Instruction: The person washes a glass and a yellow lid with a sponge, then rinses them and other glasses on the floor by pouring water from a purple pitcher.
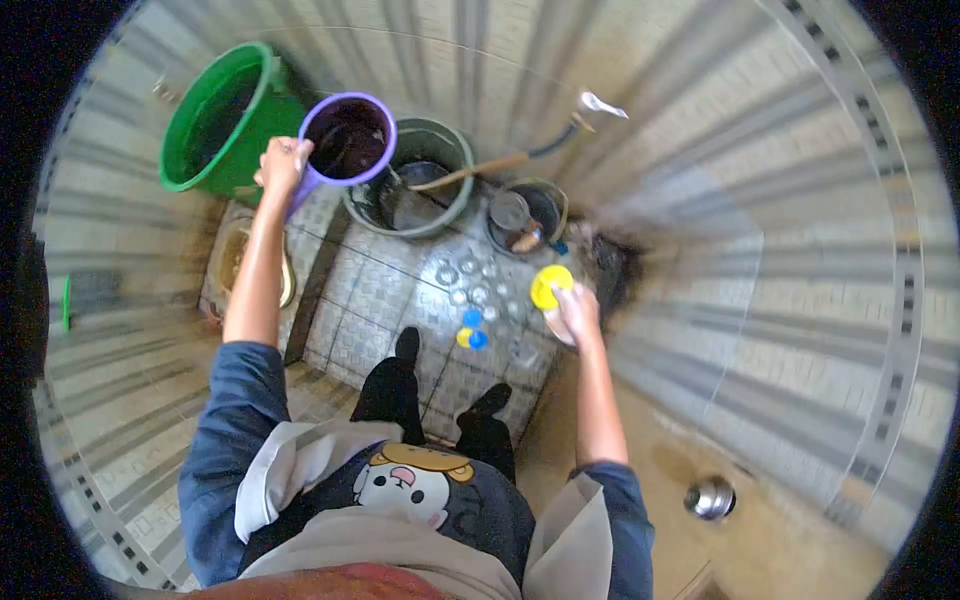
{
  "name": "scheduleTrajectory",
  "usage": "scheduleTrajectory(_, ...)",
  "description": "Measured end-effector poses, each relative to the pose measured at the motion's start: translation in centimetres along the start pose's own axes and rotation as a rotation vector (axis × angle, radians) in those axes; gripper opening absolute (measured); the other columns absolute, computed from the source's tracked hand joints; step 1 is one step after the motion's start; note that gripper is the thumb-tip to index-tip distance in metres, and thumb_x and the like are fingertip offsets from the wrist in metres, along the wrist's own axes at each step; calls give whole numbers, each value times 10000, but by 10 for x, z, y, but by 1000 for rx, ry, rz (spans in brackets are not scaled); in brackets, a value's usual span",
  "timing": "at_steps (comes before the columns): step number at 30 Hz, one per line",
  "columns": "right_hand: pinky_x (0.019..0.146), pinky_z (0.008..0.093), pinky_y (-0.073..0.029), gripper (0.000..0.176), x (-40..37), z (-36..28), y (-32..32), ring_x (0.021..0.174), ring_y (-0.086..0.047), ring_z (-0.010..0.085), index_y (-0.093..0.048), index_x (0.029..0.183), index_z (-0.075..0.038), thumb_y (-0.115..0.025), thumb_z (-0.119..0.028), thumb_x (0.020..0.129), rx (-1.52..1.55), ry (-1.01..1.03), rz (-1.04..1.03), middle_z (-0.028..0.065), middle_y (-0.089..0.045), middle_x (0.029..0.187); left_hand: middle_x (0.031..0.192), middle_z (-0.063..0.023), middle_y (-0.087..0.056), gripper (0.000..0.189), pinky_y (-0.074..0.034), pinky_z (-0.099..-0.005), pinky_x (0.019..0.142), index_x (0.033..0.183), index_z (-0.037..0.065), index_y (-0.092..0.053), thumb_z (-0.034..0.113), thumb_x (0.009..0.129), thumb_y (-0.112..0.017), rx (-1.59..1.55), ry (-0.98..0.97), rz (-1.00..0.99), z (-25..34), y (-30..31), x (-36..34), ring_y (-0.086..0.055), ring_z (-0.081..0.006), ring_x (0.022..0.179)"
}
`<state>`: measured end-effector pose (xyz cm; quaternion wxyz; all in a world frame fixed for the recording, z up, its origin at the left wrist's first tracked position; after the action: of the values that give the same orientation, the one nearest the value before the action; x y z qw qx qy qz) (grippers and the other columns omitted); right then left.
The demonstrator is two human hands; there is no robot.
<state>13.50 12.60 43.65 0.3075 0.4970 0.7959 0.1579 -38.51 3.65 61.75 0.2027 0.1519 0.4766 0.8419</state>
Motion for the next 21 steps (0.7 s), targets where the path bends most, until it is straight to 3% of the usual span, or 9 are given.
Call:
scheduleTrajectory(1,650,338,-427,293,-1,-8,-6,739,-578,255,-590,832,4,-543,-272,743,217,60,-14,177,-596,799,823,-93,-607,359,-332,-415,778,836,71,-572,338,602,-626,-2,-83,10,10,-27,-24,-546,-274,856)
scheduleTrajectory(4,621,273,-421,258,0,-7,-29,677,-555,145,-595,830,1,-581,-245,754,451,-224,-85,66,-609,758,760,-53,-562,313,-293,-423,793,825,62,-534,246,588,-623,-102,-270,-22,48,-99,-105,-497,-257,836)
scheduleTrajectory(6,601,261,-425,267,41,105,-87,652,-552,139,-587,814,17,-585,-244,758,502,-298,38,62,-606,757,775,-46,-505,299,-262,-395,782,809,55,-545,226,580,-631,-144,-385,-49,66,-146,-150,-452,-237,825)
scheduleTrajectory(8,574,271,-443,259,44,128,-109,638,-552,149,-554,864,1,-565,-243,778,618,-361,61,68,-589,778,838,-28,-468,118,-241,-390,789,582,68,-611,184,561,-620,-173,-570,-25,78,-190,-198,-423,-220,839)
scheduleTrajectory(10,547,281,-461,256,61,143,-127,625,-552,158,-521,914,-15,-545,-242,798,715,-390,83,75,-571,799,818,-23,-468,115,-245,-399,785,594,81,-612,185,550,-631,-143,-716,-47,80,-237,-231,-422,-216,828)
scheduleTrajectory(12,504,297,-469,247,68,180,-158,596,-564,185,-508,913,-22,-536,-240,801,1120,-468,143,89,-564,795,807,-19,-465,102,-248,-408,781,573,94,-606,187,547,-637,-170,-861,-43,74,-288,-258,-419,-217,825)
scheduleTrajectory(17,483,300,-465,220,125,305,-221,587,-571,191,-494,929,0,-475,-189,817,1096,-427,152,100,-571,788,806,-20,-456,93,-253,-426,793,568,100,-597,188,566,-626,-177,-1030,-69,41,-406,-283,-415,-222,827)
scheduleTrajectory(19,480,298,-462,237,145,335,-237,583,-570,193,-484,952,6,-437,-188,826,1068,-329,-54,93,-582,767,813,-22,-454,96,-253,-431,799,573,98,-600,192,577,-621,-188,-1099,-4,29,-446,-287,-414,-221,833)
scheduleTrajectory(21,480,295,-461,240,160,360,-242,574,-567,196,-482,958,3,-432,-190,824,1109,-386,-22,91,-585,761,821,-31,-455,105,-254,-429,801,582,100,-607,204,587,-620,-178,-1125,28,19,-482,-289,-418,-221,849)
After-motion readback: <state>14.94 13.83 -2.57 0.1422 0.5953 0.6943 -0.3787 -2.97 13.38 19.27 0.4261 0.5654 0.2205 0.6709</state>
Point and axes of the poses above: each hand's wrist, its own x-axis towards the middle knuckle, its own y-axis out of the back of the hand, z = x × y, the point moved 6 cm from there along x, towards the middle knuckle
